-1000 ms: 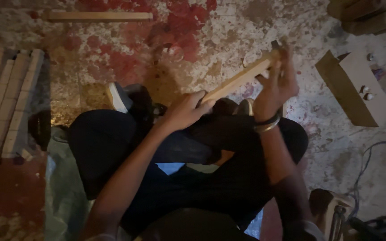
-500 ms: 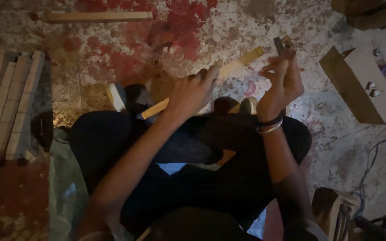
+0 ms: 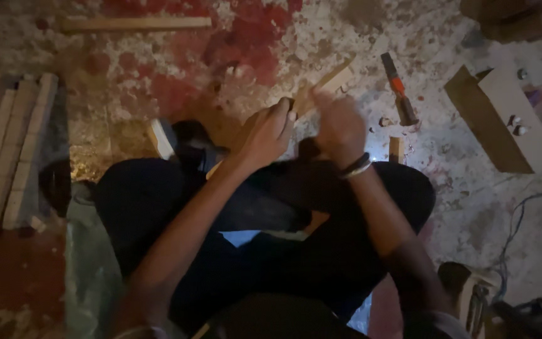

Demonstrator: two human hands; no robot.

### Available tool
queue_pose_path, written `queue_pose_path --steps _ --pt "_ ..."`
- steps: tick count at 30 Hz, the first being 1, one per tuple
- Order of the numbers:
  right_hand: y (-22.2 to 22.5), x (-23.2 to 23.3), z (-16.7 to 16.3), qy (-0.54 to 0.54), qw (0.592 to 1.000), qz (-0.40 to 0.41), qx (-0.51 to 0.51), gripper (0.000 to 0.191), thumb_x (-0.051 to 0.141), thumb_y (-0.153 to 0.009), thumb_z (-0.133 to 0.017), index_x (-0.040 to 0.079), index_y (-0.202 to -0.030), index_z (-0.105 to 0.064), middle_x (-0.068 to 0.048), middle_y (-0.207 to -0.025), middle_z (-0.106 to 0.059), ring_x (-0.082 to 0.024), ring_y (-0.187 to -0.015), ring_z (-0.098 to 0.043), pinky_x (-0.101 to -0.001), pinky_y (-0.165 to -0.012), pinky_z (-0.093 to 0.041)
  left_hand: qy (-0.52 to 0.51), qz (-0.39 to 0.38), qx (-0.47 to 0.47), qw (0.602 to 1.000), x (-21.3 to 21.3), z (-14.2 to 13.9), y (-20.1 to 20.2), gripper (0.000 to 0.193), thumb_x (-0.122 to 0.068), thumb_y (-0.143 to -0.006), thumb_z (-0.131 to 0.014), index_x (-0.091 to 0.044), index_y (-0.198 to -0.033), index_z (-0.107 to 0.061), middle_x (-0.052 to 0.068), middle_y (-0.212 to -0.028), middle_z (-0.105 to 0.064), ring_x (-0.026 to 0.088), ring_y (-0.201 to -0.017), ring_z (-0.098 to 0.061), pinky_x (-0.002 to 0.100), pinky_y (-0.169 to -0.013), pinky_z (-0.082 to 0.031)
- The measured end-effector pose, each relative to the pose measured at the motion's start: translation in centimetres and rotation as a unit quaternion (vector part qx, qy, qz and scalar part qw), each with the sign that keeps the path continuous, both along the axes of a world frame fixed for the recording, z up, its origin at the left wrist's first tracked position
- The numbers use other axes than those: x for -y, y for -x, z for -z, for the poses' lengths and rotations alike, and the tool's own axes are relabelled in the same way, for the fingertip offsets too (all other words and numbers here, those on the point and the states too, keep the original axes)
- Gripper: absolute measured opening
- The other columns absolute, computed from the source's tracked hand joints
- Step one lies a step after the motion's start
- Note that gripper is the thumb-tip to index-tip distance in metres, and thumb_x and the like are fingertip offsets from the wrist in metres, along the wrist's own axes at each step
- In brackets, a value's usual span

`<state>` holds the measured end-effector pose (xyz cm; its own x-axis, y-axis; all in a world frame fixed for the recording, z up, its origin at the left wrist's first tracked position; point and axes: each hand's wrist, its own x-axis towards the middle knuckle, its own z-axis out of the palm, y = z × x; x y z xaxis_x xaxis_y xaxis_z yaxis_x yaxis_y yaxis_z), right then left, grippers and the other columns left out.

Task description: The person sits on the floor and uses a chisel to carve a long wooden stick. They hold the stick with one hand and use the chisel with the other to remove wood shavings. The person occasionally pauses to inspect the stick and remove debris.

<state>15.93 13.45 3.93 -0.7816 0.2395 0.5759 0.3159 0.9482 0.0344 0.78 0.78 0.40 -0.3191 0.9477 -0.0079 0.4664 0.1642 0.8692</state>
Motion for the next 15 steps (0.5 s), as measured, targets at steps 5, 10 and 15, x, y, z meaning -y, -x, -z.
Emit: queue_pose_path --steps 5,10,15 --pt "-0.1 -1.2 -0.1 0.025 0.995 0.03 -0.088 0.039 -0.006 -0.1 -0.057 0.002 -0.138 -0.064 -0.014 -0.091 -0.061 -0.029 -0.082 -0.061 -0.0421 -0.069 -0.049 -0.133 0.021 0.038 0.99 0.8 0.6 0.3 0.041 -0.014 -0.097 -0.06 0.005 -0.131 -0.05 0.031 -0.105 -0.067 0.048 -0.098 -0.065 0.051 -0.082 -0.052" --pt "-0.6 0.4 1.6 0.049 0.997 -0.011 0.058 0.042 -0.003 -0.096 -0.063 0.004 -0.137 -0.072 -0.012 -0.078 -0.057 -0.028 -0.073 -0.058 -0.0417 -0.061 -0.048 -0.115 0.001 0.032 0.993 0.4 1.5 0.5 0.035 -0.017 -0.099 -0.061 0.004 -0.125 -0.052 0.029 -0.101 -0.067 0.047 -0.095 -0.066 0.049 -0.079 -0.052" --pt "-1.3 -1.9 2.3 0.391 0.894 0.006 -0.219 0.016 0.013 -0.111 -0.064 0.005 -0.124 -0.07 -0.009 -0.117 -0.059 -0.021 -0.101 -0.063 -0.0373 -0.079 -0.058 -0.119 -0.063 -0.03 0.99 -0.3 -0.4 1.4 0.035 -0.022 -0.102 -0.062 0.005 -0.123 -0.054 0.025 -0.09 -0.068 0.041 -0.077 -0.067 0.049 -0.067 -0.049"
